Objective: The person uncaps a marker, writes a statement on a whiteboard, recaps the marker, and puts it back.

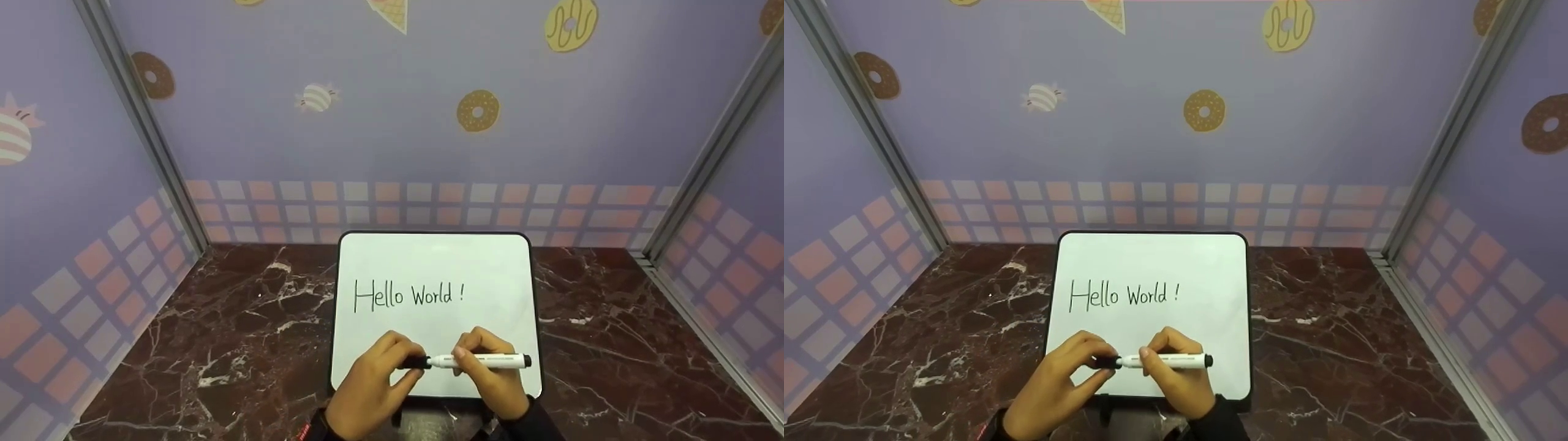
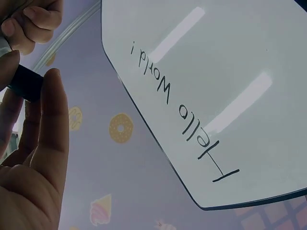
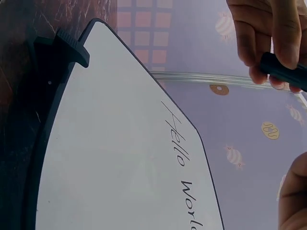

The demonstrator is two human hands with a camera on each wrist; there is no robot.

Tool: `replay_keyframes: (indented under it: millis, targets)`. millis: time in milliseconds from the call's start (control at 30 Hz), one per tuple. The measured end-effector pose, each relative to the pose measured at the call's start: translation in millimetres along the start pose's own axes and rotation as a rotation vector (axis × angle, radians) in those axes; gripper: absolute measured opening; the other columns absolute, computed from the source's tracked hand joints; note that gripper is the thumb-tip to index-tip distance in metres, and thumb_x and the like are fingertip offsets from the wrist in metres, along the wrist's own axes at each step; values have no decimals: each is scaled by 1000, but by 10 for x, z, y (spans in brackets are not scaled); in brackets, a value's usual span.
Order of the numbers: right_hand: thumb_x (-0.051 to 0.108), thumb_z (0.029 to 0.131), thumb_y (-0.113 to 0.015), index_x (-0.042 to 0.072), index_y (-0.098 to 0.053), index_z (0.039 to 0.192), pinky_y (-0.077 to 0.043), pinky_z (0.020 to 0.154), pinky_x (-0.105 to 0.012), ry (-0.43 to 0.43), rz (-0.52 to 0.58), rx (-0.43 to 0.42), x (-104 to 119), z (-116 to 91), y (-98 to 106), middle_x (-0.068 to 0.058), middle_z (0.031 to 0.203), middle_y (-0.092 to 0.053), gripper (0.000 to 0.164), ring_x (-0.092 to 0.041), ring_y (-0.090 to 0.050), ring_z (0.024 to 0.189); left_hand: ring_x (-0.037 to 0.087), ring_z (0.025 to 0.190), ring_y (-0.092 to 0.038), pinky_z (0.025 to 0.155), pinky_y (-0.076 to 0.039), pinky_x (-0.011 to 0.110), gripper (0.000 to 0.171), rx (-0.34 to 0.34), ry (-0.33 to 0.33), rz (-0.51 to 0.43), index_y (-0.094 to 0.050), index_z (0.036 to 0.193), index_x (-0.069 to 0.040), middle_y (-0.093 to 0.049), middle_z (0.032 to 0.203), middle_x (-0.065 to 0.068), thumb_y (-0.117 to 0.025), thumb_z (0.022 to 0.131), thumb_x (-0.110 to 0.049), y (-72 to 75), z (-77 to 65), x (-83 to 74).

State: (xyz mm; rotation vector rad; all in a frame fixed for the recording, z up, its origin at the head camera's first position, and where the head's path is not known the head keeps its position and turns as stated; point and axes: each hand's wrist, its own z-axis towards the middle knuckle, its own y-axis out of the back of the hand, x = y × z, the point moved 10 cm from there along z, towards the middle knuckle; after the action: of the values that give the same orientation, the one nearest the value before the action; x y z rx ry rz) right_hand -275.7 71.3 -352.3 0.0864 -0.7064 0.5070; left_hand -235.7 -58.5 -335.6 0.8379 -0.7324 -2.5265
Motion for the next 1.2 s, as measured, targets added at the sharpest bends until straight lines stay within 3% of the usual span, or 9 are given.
replay_keyframes:
  millis: [133, 433, 700, 1033, 1200]
  targets:
    - [-24, 79, -44, -6, -45, 71, -30, 39, -39, -10, -3, 6, -9, -8, -37, -14, 60, -48, 20, -17, -51, 51, 5, 84, -56, 75, -48, 15, 18, -1, -29, 29, -61, 98, -15, -58, 93, -6, -67, 82, -9, -3, 3, -52]
    - [-26, 78, -41, -6, -44, 71, -37, 41, -30, -4, 51, 9, -16, -13, -62, -13, 59, -45, 21, -15, -50, 53, 6, 79, -51, 70, -42, 18, 16, -64, -111, 90, -63, 97, -15, -61, 90, -10, -67, 82, -13, 49, 12, -180]
    - [-25, 79, -37, -6, -38, 70, -28, 38, -37, 12, 128, 46, 36, 4, -113, -16, 57, -38, 21, -23, -40, 48, 6, 73, -50, 66, -39, 13, 14, -108, -173, 56, -66, 96, -13, -62, 85, -7, -66, 83, -15, 96, 15, -293]
    - [-24, 82, -34, -3, -35, 69, -25, 34, -30, 14, 191, 81, 70, 7, -199, -14, 54, -34, 24, -25, -31, 42, 5, 69, -49, 67, -38, 8, 13, -147, -222, 8, -65, 94, -11, -60, 80, -5, -66, 82, -15, 124, 14, -362]
    - [-25, 81, -34, -4, -35, 69, -26, 33, -31, 3, 187, 95, 67, 14, -178, -15, 54, -34, 24, -25, -31, 43, 6, 69, -50, 67, -38, 8, 15, -143, -216, 6, -65, 96, -10, -61, 81, -5, -67, 82, -13, 100, 13, -340]
